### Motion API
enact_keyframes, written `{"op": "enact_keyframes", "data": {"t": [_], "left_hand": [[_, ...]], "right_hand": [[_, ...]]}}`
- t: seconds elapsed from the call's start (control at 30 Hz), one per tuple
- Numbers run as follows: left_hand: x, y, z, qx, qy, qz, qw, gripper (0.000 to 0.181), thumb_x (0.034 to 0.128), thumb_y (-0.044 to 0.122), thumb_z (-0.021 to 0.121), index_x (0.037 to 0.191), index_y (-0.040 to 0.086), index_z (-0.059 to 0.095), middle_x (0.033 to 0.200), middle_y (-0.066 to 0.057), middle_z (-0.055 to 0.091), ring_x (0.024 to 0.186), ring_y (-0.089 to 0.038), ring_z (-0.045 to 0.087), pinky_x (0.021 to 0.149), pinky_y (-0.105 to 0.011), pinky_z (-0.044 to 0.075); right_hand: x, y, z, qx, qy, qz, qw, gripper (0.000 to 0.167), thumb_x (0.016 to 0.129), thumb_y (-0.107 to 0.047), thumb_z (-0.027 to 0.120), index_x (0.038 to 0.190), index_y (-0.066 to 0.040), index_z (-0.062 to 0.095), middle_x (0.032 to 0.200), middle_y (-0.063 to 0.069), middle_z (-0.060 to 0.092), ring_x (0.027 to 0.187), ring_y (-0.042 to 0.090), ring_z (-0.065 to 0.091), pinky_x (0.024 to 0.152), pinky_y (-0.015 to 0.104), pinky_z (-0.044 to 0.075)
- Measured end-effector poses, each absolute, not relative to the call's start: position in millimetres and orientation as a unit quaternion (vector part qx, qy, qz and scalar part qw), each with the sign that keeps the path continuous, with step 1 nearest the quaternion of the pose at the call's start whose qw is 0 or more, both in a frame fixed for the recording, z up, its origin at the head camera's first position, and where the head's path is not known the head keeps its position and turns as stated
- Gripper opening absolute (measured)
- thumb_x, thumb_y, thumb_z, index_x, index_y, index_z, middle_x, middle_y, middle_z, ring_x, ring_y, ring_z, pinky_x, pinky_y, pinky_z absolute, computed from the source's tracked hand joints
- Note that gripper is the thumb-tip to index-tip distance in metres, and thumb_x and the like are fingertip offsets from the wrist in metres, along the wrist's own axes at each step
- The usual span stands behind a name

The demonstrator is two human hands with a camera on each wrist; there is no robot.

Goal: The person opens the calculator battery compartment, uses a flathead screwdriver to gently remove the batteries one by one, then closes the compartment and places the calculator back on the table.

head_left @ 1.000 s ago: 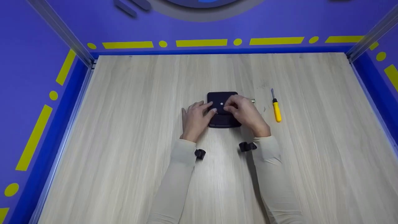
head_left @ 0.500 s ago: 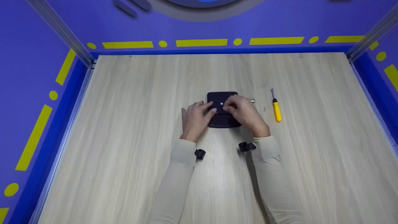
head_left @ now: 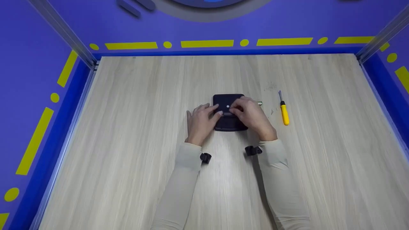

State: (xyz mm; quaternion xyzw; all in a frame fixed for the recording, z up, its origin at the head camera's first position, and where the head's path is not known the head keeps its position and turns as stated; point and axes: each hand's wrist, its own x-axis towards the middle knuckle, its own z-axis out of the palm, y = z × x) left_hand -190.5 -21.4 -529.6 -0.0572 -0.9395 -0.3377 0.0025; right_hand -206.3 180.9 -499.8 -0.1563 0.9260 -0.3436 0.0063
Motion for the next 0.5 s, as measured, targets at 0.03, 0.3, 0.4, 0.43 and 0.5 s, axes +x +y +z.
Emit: {"op": "enact_keyframes", "data": {"t": [0.03, 0.3, 0.4, 0.43, 0.5], "left_hand": [[-190.4, -21.5, -529.5, -0.057, -0.939, -0.338, 0.002, 0.045, 0.1045, 0.048, 0.066, 0.143, 0.024, 0.071, 0.152, -0.011, 0.059, 0.147, -0.034, 0.047, 0.122, -0.074, 0.015], [-189.9, -21.3, -528.6, -0.056, -0.939, -0.340, 0.001, 0.045, 0.1045, 0.048, 0.066, 0.143, 0.025, 0.070, 0.152, -0.011, 0.059, 0.146, -0.033, 0.048, 0.122, -0.074, 0.014], [-189.8, -21.2, -528.1, -0.056, -0.939, -0.340, 0.002, 0.045, 0.1044, 0.048, 0.066, 0.143, 0.025, 0.070, 0.152, -0.011, 0.059, 0.146, -0.033, 0.048, 0.122, -0.074, 0.014], [-190.0, -21.2, -528.2, -0.056, -0.939, -0.339, 0.002, 0.045, 0.1044, 0.048, 0.066, 0.143, 0.025, 0.070, 0.152, -0.011, 0.060, 0.146, -0.034, 0.048, 0.122, -0.074, 0.014], [-190.0, -21.1, -528.0, -0.056, -0.940, -0.337, 0.001, 0.045, 0.1044, 0.048, 0.066, 0.142, 0.025, 0.070, 0.152, -0.011, 0.060, 0.146, -0.034, 0.048, 0.122, -0.074, 0.014]], "right_hand": [[-206.5, 180.7, -500.2, -0.156, 0.926, -0.343, 0.005, 0.007, 0.101, -0.008, 0.074, 0.102, -0.002, 0.078, 0.103, 0.013, 0.070, 0.097, 0.030, 0.064, 0.087, 0.045, 0.054], [-207.3, 179.9, -501.4, -0.161, 0.932, -0.326, -0.004, 0.009, 0.100, -0.006, 0.075, 0.104, 0.000, 0.080, 0.104, 0.015, 0.069, 0.099, 0.032, 0.064, 0.090, 0.047, 0.054], [-207.7, 180.0, -502.4, -0.167, 0.931, -0.324, -0.010, 0.009, 0.099, -0.005, 0.076, 0.104, 0.001, 0.081, 0.102, 0.015, 0.068, 0.097, 0.032, 0.063, 0.087, 0.047, 0.054], [-207.8, 180.2, -503.0, -0.169, 0.931, -0.324, -0.013, 0.009, 0.098, -0.004, 0.076, 0.104, 0.001, 0.081, 0.101, 0.015, 0.068, 0.096, 0.032, 0.062, 0.086, 0.047, 0.054], [-207.8, 180.5, -503.5, -0.169, 0.931, -0.324, -0.015, 0.009, 0.098, -0.004, 0.077, 0.104, 0.001, 0.081, 0.100, 0.015, 0.067, 0.094, 0.032, 0.061, 0.084, 0.046, 0.053]]}}
